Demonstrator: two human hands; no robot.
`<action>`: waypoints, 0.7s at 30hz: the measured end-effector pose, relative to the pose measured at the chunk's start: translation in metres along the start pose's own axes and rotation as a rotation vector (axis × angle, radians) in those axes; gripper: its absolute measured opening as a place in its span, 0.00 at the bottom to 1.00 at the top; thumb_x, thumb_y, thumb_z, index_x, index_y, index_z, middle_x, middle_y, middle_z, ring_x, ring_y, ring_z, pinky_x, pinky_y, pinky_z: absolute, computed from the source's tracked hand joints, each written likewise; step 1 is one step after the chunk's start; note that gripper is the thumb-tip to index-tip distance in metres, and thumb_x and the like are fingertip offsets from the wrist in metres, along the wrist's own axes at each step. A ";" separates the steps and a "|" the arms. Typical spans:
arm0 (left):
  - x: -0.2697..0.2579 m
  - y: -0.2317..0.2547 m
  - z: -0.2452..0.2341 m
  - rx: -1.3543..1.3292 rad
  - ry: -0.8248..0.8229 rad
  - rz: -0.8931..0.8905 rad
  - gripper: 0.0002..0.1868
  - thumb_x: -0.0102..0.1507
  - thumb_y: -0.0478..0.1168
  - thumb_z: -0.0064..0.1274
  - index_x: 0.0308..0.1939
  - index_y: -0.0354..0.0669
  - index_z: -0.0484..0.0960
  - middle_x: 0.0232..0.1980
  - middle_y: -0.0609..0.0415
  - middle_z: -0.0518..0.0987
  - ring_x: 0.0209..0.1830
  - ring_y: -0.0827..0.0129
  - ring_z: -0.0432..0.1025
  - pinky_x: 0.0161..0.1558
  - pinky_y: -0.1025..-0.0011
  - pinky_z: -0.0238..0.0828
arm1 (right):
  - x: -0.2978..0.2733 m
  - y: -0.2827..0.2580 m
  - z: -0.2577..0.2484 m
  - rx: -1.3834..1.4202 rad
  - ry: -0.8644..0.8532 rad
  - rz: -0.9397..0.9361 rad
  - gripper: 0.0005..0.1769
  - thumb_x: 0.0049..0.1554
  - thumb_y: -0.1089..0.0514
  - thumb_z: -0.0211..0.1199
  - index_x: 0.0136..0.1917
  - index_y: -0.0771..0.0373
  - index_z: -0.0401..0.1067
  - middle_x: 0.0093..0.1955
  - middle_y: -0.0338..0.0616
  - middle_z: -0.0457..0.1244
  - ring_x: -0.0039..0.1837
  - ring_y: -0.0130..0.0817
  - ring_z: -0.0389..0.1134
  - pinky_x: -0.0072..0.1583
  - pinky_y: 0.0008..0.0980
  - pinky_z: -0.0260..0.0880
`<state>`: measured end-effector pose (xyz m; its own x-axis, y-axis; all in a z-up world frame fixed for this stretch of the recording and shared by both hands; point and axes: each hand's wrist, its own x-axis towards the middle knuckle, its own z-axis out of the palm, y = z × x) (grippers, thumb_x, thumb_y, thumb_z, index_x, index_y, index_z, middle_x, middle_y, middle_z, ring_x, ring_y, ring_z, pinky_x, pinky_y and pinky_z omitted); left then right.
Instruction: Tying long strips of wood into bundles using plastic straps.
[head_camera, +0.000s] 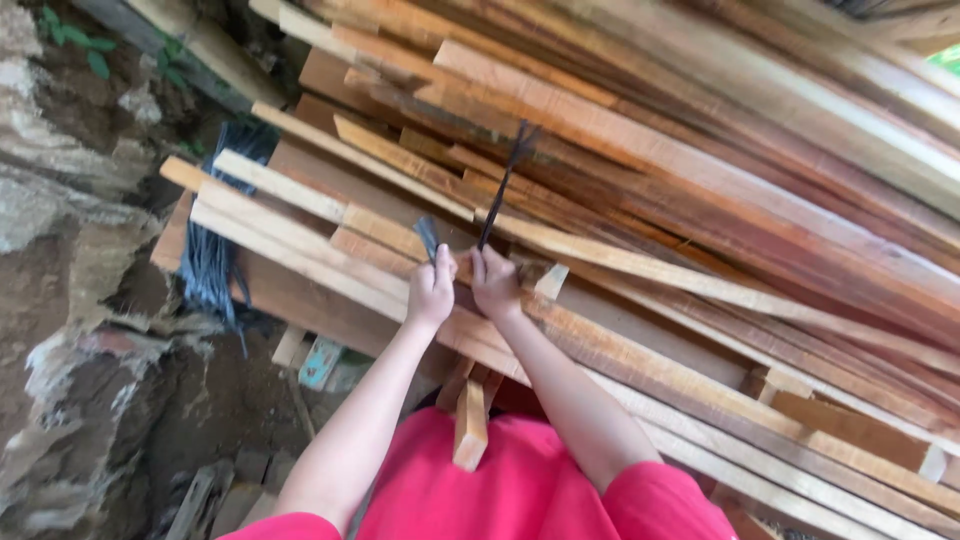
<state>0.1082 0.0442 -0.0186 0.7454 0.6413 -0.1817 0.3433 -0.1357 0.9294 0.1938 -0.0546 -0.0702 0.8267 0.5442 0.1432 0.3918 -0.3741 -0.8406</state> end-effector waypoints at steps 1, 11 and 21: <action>0.009 -0.004 0.006 -0.007 -0.001 0.014 0.32 0.76 0.50 0.29 0.18 0.42 0.65 0.18 0.48 0.70 0.24 0.56 0.67 0.39 0.60 0.67 | 0.004 0.004 0.000 -0.007 0.010 -0.010 0.16 0.67 0.52 0.55 0.38 0.55 0.74 0.31 0.45 0.68 0.42 0.47 0.73 0.40 0.38 0.73; 0.036 0.000 0.019 0.461 -0.167 0.117 0.27 0.74 0.52 0.37 0.26 0.46 0.79 0.32 0.45 0.79 0.42 0.44 0.76 0.43 0.51 0.72 | 0.008 0.014 0.008 0.217 -0.006 0.105 0.08 0.63 0.61 0.59 0.46 0.57 0.79 0.38 0.50 0.70 0.46 0.44 0.73 0.47 0.41 0.73; 0.068 -0.014 0.021 0.577 -0.303 -0.125 0.29 0.74 0.59 0.32 0.26 0.58 0.81 0.48 0.56 0.78 0.63 0.53 0.69 0.63 0.52 0.64 | 0.006 -0.007 -0.016 0.063 -0.191 -0.172 0.09 0.60 0.57 0.62 0.38 0.58 0.75 0.39 0.40 0.65 0.51 0.40 0.69 0.52 0.33 0.71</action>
<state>0.1664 0.0742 -0.0505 0.7789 0.4489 -0.4379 0.6258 -0.5110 0.5893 0.2030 -0.0609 -0.0554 0.6566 0.7298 0.1905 0.4891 -0.2196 -0.8441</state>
